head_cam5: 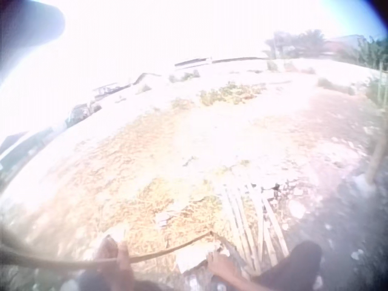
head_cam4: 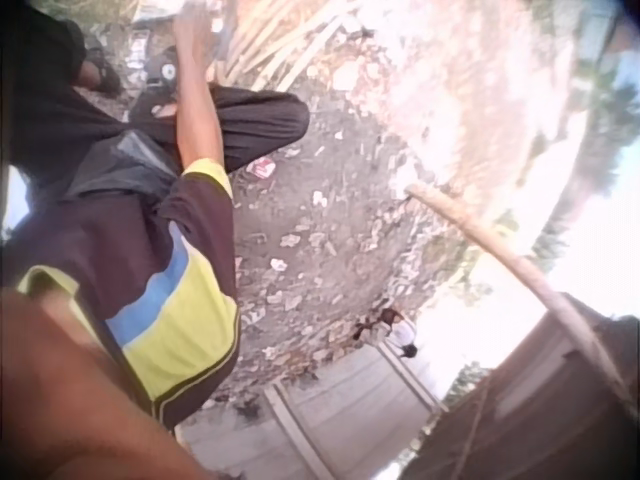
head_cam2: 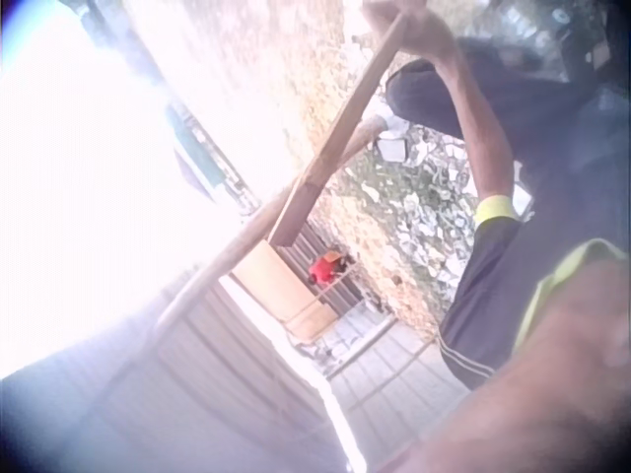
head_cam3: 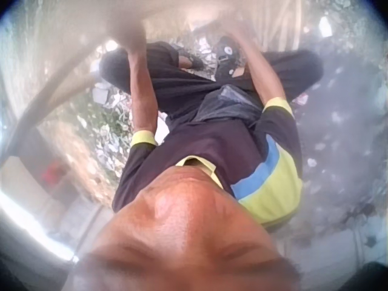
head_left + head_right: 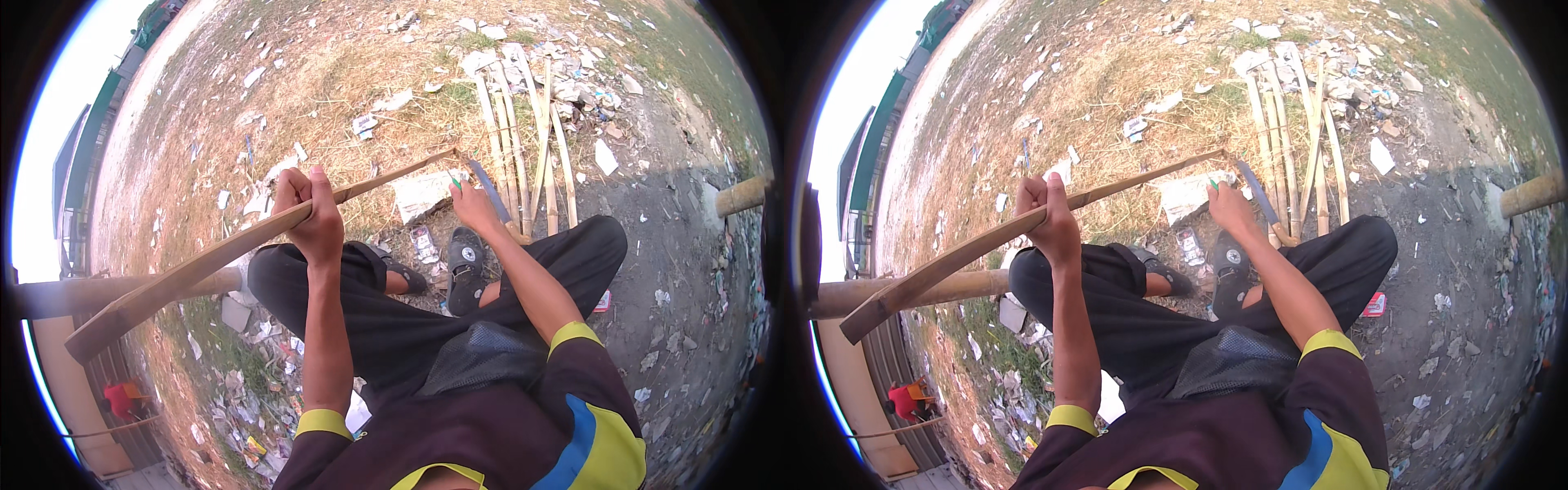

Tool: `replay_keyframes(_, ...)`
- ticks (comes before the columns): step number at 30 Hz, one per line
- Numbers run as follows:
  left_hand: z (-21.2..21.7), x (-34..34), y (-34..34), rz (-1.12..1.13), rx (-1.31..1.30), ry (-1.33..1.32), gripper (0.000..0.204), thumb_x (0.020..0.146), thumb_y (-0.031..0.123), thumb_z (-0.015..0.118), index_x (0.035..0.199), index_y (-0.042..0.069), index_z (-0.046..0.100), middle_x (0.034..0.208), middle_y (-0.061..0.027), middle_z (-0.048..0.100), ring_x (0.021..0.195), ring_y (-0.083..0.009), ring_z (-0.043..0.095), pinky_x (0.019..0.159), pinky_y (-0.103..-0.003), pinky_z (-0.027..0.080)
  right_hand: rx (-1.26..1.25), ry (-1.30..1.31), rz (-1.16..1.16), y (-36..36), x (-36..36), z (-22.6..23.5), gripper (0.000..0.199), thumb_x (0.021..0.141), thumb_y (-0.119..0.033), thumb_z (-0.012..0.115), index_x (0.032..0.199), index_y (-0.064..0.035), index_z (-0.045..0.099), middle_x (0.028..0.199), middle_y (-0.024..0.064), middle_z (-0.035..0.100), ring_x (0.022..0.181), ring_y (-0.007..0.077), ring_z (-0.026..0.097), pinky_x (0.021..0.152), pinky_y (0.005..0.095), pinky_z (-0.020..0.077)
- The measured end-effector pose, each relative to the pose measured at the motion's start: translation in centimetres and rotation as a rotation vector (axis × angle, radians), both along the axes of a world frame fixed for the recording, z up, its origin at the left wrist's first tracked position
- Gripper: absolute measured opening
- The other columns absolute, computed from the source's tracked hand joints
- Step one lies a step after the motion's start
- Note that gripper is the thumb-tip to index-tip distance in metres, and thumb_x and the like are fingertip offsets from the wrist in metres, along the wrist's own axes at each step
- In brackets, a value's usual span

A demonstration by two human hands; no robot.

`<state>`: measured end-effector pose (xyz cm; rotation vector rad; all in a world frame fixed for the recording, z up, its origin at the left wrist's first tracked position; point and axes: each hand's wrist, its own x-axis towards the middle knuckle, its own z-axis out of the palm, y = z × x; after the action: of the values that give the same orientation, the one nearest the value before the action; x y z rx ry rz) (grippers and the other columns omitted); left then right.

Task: The person sits on the ground and uses a knife to repeatedly scrape and sharpen the surface of a long bamboo stick. They hold the stick with one hand and draw the knife along its length, occasionally rotating the stick to work on different sides.

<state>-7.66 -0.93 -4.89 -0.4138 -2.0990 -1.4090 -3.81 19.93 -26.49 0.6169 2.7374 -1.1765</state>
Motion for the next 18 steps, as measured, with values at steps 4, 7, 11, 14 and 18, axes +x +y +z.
replay_keyframes(4,-0.4,-0.6,-0.5,0.001,0.073,0.007,0.038,0.09,-0.001,0.058,0.066,0.007,0.03,0.062,0.0043,0.025,0.058,-0.0072,0.021,0.051,-0.027,0.021,-0.062,0.342,0.065,-3.0,0.0,7.5,0.039,0.1,-0.036,0.04,0.099,0.0004,0.053,0.072,0.0273,0.064,0.07,0.0462,0.064,0.065,0.0525,0.0527)
replay_keyframes(7,0.2,-0.7,0.3,-0.022,0.056,0.038,0.038,0.089,-0.002,0.058,0.065,0.007,0.03,0.061,0.004,0.025,0.057,-0.0068,0.022,0.05,-0.027,0.021,0.167,0.26,0.134,-3.0,-1.6,4.4,0.035,0.101,-0.035,0.039,0.102,-0.0016,0.051,0.069,0.0246,0.065,0.067,0.0421,0.066,0.058,0.0497,0.054)
replay_keyframes(11,0.1,0.9,0.0,0.116,-0.078,-0.015,0.038,0.091,0.001,0.057,0.067,0.009,0.029,0.065,0.0056,0.024,0.06,-0.0056,0.022,0.053,-0.025,0.021,0.398,0.145,0.134,-1.9,-3.4,-0.9,0.032,0.101,-0.033,0.041,0.099,-0.0027,0.053,0.069,0.0214,0.066,0.067,0.0369,0.069,0.056,0.0457,0.0563)
replay_keyframes(14,0.5,-2.3,-0.6,0.08,0.062,-0.026,0.037,0.091,0.003,0.057,0.067,0.009,0.03,0.065,0.0065,0.025,0.059,-0.0054,0.023,0.053,-0.026,0.023,0.373,0.185,0.111,-1.5,-5.8,0.5,0.035,0.101,-0.033,0.04,0.099,-0.0005,0.054,0.072,0.0253,0.065,0.07,0.0382,0.069,0.06,0.0473,0.0564)
replay_keyframes(18,0.3,-1.2,-0.4,0.12,0.089,-0.073,0.036,0.091,0.004,0.056,0.067,0.009,0.029,0.064,0.0062,0.025,0.059,-0.0054,0.023,0.053,-0.026,0.024,0.214,0.154,0.103,-2.3,-4.5,-0.3,0.04,0.101,-0.036,0.038,0.103,0.0003,0.054,0.077,0.0279,0.066,0.073,0.0426,0.067,0.064,0.0523,0.0538)
